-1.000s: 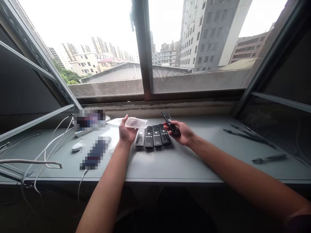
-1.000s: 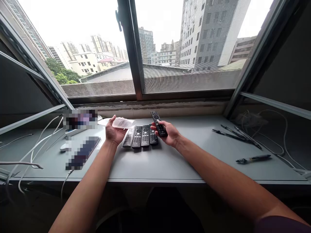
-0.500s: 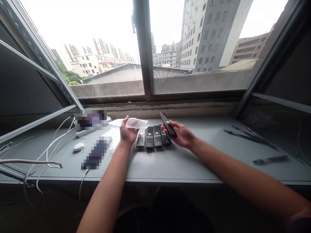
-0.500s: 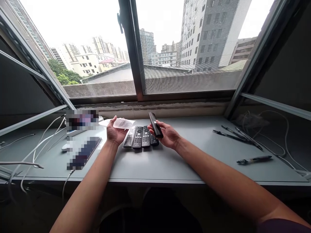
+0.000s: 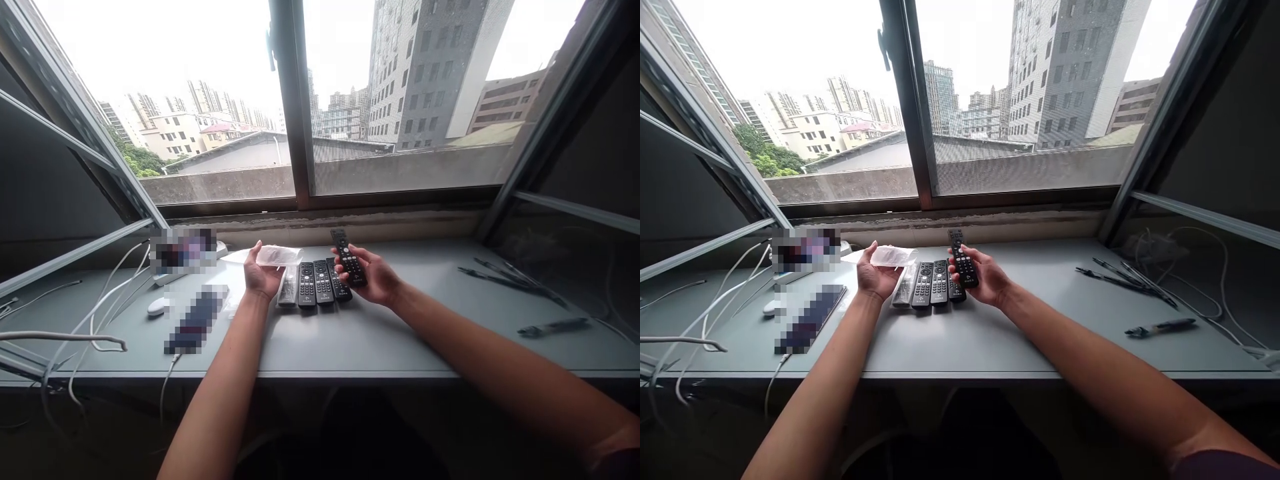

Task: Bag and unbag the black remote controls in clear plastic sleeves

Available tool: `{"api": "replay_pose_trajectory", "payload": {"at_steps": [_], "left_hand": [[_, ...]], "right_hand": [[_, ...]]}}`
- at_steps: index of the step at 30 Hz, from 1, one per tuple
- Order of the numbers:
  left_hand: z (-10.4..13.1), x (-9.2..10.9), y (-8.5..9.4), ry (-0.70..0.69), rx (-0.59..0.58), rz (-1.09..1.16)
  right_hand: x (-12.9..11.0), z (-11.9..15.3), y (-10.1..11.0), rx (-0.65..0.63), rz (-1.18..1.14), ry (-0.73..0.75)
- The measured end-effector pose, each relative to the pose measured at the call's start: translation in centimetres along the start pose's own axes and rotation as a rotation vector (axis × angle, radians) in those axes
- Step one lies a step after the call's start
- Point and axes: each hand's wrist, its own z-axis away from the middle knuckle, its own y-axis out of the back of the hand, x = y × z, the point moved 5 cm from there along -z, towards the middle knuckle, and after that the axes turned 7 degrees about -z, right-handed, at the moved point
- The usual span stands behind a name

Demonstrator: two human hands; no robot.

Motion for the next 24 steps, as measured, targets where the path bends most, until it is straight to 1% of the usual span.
{"api": "replay_pose_trajectory", "payload": {"at_steps": [3,5,7,11,12,14,16,18,20,24], "left_hand": [[0.0,0.0,0.1,-0.006,0.002,0.001],[0.0,0.1,0.1,-0.013,0.005,0.011],[0.1,0.2,0.1,-0.019,-0.003,0.019],[0.2,0.2,-0.1,-0.022,-0.021,0.029],[0.2,0.2,-0.1,-0.021,-0.026,0.033],[0.1,0.3,-0.1,-0.019,-0.034,0.040],[0.1,0.3,-0.1,-0.019,-0.038,0.044],[0.2,0.5,-0.1,-0.027,-0.042,0.043],[0.3,0.7,-0.1,-0.048,-0.053,0.051],[0.4,1.1,-0.4,-0.101,-0.094,0.086]], "right_hand": [[0.4,-0.3,0.4,0.021,-0.009,-0.003],[0.4,-0.4,0.5,-0.009,0.084,0.081],[-0.1,-0.2,0.2,-0.078,0.288,0.248],[-0.8,1.1,-1.6,-0.227,0.831,0.630],[-0.8,1.4,-2.0,-0.249,0.932,0.691],[-0.6,1.9,-2.5,-0.288,1.023,0.754],[-0.4,2.0,-2.6,-0.317,0.990,0.751],[-0.2,1.9,-2.6,-0.316,0.896,0.684],[0.2,1.7,-2.4,-0.282,0.793,0.569],[1.0,1.5,-2.0,-0.200,0.611,0.280]]}}
